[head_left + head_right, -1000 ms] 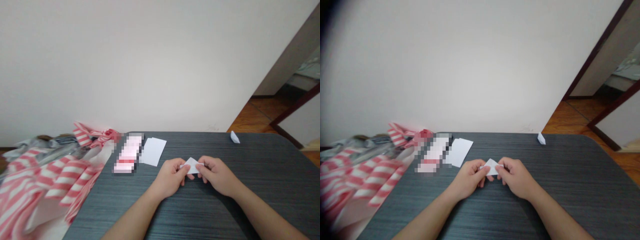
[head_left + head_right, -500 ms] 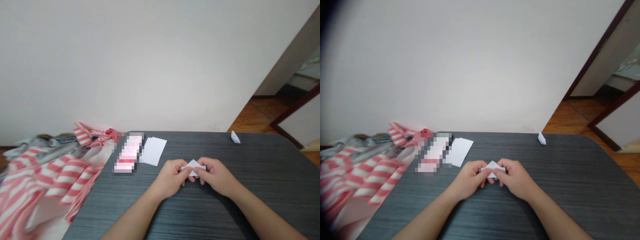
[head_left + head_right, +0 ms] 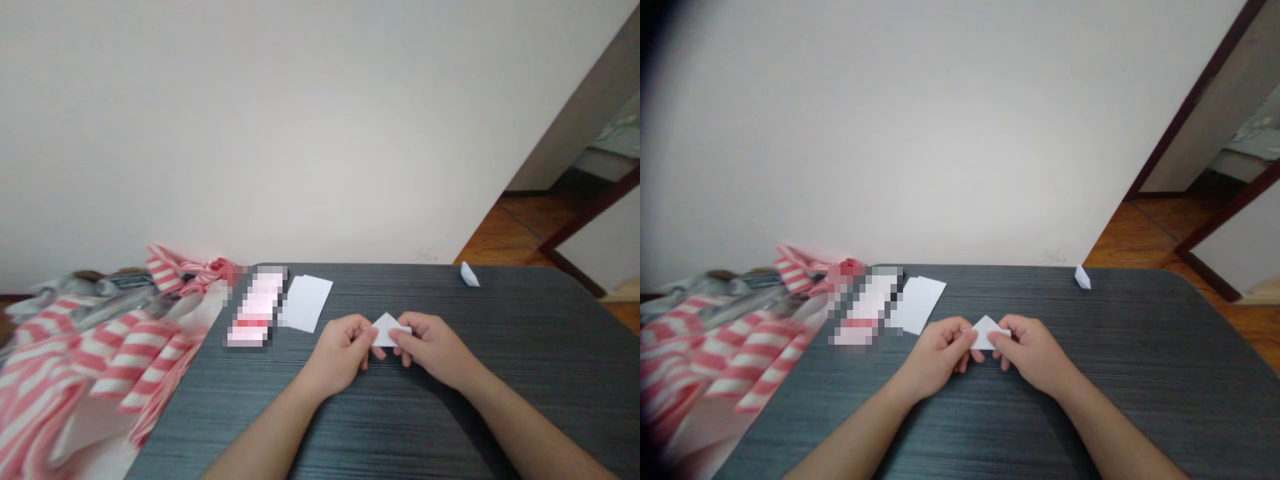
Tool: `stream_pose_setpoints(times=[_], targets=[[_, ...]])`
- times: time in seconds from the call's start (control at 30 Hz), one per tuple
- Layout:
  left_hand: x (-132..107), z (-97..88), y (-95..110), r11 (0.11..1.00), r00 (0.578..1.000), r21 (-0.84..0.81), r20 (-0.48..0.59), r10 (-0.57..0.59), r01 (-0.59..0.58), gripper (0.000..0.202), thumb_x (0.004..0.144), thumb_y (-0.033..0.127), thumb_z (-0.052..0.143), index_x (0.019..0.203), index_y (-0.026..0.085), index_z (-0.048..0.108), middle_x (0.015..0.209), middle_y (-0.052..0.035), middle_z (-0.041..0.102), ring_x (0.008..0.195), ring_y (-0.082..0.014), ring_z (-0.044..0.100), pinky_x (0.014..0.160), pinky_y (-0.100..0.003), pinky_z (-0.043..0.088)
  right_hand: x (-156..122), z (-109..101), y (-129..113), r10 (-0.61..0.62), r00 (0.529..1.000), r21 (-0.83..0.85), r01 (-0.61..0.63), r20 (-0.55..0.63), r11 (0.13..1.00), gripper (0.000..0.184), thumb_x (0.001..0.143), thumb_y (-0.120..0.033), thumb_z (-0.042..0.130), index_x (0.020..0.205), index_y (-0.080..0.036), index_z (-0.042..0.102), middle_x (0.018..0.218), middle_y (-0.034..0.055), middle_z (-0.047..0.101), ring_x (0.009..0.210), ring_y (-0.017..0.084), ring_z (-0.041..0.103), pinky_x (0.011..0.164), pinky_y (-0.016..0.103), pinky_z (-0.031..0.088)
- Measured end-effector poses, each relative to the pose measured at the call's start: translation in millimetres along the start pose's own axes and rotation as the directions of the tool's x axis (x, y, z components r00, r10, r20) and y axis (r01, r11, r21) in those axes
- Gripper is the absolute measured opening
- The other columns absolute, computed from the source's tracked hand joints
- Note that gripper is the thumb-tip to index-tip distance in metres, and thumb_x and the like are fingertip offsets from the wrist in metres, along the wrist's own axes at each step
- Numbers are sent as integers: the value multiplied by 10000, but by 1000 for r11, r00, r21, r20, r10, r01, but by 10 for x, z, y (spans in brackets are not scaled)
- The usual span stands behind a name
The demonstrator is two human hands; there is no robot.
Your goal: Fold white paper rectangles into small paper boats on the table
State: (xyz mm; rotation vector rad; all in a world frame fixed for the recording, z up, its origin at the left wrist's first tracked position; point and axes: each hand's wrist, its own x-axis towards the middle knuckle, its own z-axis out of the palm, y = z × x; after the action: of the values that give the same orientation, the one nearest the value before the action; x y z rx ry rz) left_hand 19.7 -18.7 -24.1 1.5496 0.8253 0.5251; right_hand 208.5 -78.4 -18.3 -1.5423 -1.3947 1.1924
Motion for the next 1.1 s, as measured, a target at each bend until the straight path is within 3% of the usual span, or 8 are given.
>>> stream_pose_setpoints(times=[1.1], targets=[[32, 10, 14, 978, 995, -202, -76, -68, 51, 297, 871, 444, 568, 788, 160, 541, 649, -21, 685, 444, -78, 494, 455, -192, 374, -23, -78, 48, -37, 998, 49, 40, -57, 998, 320, 929, -408, 532, 696, -191, 564, 541, -22, 630, 473, 116, 542, 536, 237, 415]])
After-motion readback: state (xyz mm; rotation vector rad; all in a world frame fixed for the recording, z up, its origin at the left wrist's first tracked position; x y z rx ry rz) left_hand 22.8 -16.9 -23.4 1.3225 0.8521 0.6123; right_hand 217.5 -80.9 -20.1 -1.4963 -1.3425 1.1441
